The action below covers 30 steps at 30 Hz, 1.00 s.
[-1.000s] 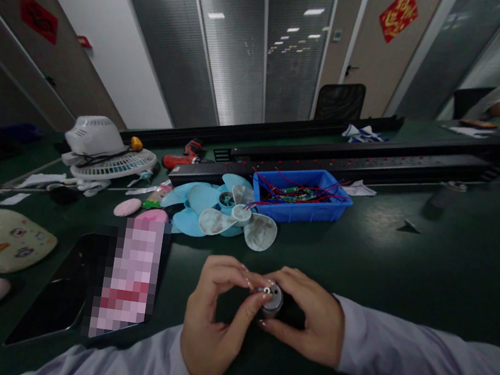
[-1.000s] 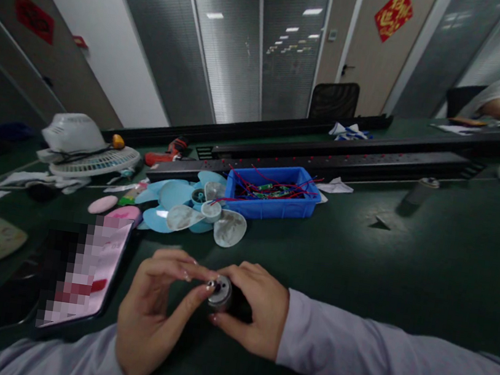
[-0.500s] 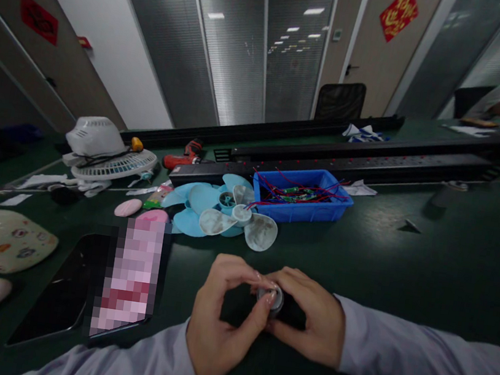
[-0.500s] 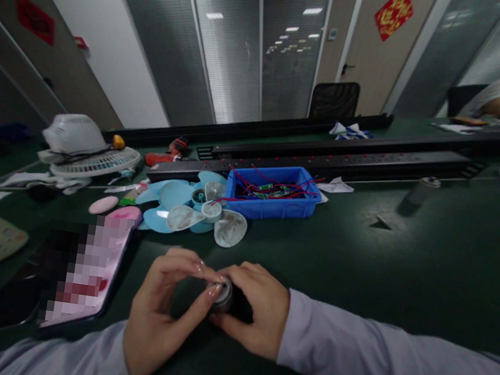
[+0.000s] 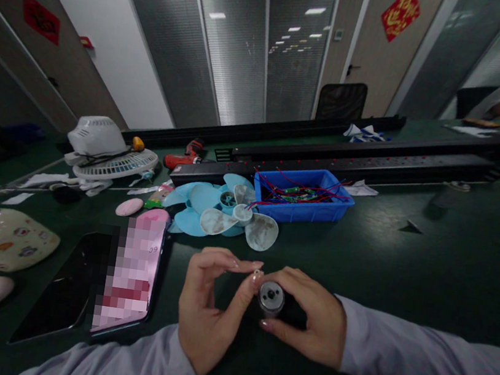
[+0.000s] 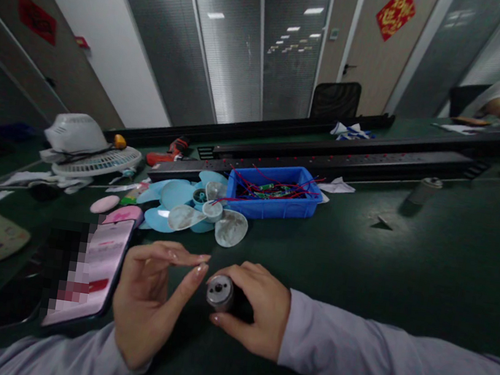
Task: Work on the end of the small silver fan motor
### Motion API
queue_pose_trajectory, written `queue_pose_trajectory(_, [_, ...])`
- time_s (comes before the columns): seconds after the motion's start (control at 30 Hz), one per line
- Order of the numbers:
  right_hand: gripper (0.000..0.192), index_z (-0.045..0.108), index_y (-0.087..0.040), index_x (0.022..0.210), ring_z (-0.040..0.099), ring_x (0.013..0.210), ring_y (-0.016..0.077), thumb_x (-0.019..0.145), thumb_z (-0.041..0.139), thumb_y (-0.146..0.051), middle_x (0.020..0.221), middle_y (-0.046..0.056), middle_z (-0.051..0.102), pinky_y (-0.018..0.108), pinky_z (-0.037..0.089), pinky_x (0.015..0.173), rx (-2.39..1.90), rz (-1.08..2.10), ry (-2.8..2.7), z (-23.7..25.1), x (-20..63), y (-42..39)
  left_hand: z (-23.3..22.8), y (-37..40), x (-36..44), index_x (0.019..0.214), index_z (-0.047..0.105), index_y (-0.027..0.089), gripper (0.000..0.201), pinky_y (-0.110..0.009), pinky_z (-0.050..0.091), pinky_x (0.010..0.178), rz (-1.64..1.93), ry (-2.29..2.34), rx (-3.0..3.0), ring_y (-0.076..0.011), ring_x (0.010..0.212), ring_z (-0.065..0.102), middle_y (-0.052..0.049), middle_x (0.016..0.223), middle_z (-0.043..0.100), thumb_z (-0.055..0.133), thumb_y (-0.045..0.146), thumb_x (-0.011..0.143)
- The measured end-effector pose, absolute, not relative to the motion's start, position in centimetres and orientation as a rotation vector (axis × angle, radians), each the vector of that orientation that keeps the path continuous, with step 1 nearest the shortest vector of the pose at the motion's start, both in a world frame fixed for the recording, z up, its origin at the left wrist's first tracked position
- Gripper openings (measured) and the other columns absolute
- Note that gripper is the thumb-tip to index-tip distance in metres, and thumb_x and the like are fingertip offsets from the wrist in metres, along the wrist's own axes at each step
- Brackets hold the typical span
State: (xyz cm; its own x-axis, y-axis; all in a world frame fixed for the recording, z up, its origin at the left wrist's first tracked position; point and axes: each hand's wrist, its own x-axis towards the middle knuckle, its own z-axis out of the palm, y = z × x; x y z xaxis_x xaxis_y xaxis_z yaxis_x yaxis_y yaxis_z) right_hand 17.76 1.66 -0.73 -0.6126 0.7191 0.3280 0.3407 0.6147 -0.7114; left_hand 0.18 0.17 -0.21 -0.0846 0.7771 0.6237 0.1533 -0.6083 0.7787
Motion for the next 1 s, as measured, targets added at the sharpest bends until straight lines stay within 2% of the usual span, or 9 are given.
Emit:
queue_pose_trajectory(0.07, [0.035, 0.055, -0.018, 0.107, 0.056, 0.090, 0.0212, 0.075, 0.068, -0.023, 0.100, 0.005, 0.064, 0.037, 0.042, 0.080, -0.845, 0.827, -2.243, -0.6, 17.8, 1.7, -0.3, 1.0, -0.2, 0.097, 0.046, 0.022, 0.030, -0.035, 0.049, 0.083, 1.712, 1.168, 1.731, -0.0169, 0.085, 0.066, 0.000, 0.088, 0.063, 0.065, 0.009, 0.079])
queue_pose_trajectory(0.13, [0.036, 0.055, -0.018, 0.108, 0.056, 0.091, 0.0213, 0.075, 0.068, -0.022, 0.101, 0.005, 0.064, 0.037, 0.042, 0.080, -0.850, 0.838, -2.245, -0.5, 17.8, 1.7, -0.5, 2.0, -0.8, 0.094, 0.050, 0.021, 0.024, -0.039, 0.047, 0.085, 1.500, 1.376, 1.850, -0.0192, 0.087, 0.065, -0.002, 0.088, 0.066, 0.066, 0.014, 0.079])
queue_pose_trajectory(0.23, [0.035, 0.055, -0.018, 0.107, 0.055, 0.091, 0.0215, 0.075, 0.067, -0.024, 0.100, 0.005, 0.063, 0.037, 0.042, 0.080, -0.856, 0.832, -2.245, -0.5, 17.8, 1.7, -0.9, 3.3, -1.5, 0.086, 0.056, 0.020, 0.015, -0.043, 0.046, 0.080, 1.161, 1.516, 2.049, -0.0227, 0.087, 0.063, -0.003, 0.088, 0.068, 0.068, 0.017, 0.077])
queue_pose_trajectory(0.3, [0.034, 0.055, -0.018, 0.107, 0.055, 0.090, 0.0215, 0.076, 0.066, -0.025, 0.099, 0.005, 0.063, 0.037, 0.042, 0.080, -0.860, 0.825, -2.249, -0.5, 17.8, 1.6, -1.1, 3.6, -1.6, 0.086, 0.056, 0.020, 0.016, -0.042, 0.047, 0.077, 1.084, 1.516, 2.060, -0.0232, 0.086, 0.064, -0.003, 0.086, 0.070, 0.068, 0.016, 0.077])
queue_pose_trajectory(0.37, [0.034, 0.055, -0.018, 0.108, 0.056, 0.090, 0.0215, 0.076, 0.066, -0.025, 0.100, 0.005, 0.064, 0.037, 0.042, 0.080, -0.856, 0.822, -2.247, -0.5, 17.8, 1.6, -1.0, 3.4, -1.5, 0.088, 0.053, 0.020, 0.019, -0.039, 0.049, 0.076, 1.173, 1.470, 1.957, -0.0215, 0.084, 0.066, -0.002, 0.084, 0.070, 0.067, 0.015, 0.077])
queue_pose_trajectory(0.53, [0.035, 0.055, -0.018, 0.109, 0.056, 0.091, 0.0213, 0.076, 0.066, -0.025, 0.100, 0.006, 0.064, 0.037, 0.043, 0.080, -0.839, 0.812, -2.248, -0.7, 17.8, 1.7, -0.6, 1.4, -0.6, 0.085, 0.046, 0.021, 0.027, -0.032, 0.049, 0.076, 1.704, 1.112, 1.787, -0.0158, 0.080, 0.067, 0.002, 0.084, 0.066, 0.066, 0.005, 0.077])
queue_pose_trajectory(0.73, [0.033, 0.054, -0.016, 0.106, 0.055, 0.087, 0.0208, 0.077, 0.064, -0.025, 0.097, 0.007, 0.063, 0.036, 0.043, 0.077, -0.837, 0.777, -2.270, -0.8, 17.8, 1.8, -0.6, -0.8, 0.0, 0.086, 0.048, 0.023, 0.028, -0.031, 0.047, 0.073, 1.576, 0.950, 1.949, -0.0157, 0.081, 0.059, 0.001, 0.079, 0.068, 0.064, 0.001, 0.077])
queue_pose_trajectory(1.0, [0.034, 0.054, -0.016, 0.107, 0.056, 0.088, 0.0214, 0.077, 0.065, -0.025, 0.099, 0.007, 0.064, 0.037, 0.043, 0.078, -0.811, 0.771, -2.230, -1.0, 17.7, 1.7, -0.3, -0.5, 0.1, 0.089, 0.047, 0.022, 0.027, -0.028, 0.049, 0.075, 1.553, 0.938, 1.845, -0.0137, 0.082, 0.065, 0.001, 0.086, 0.058, 0.062, 0.001, 0.079])
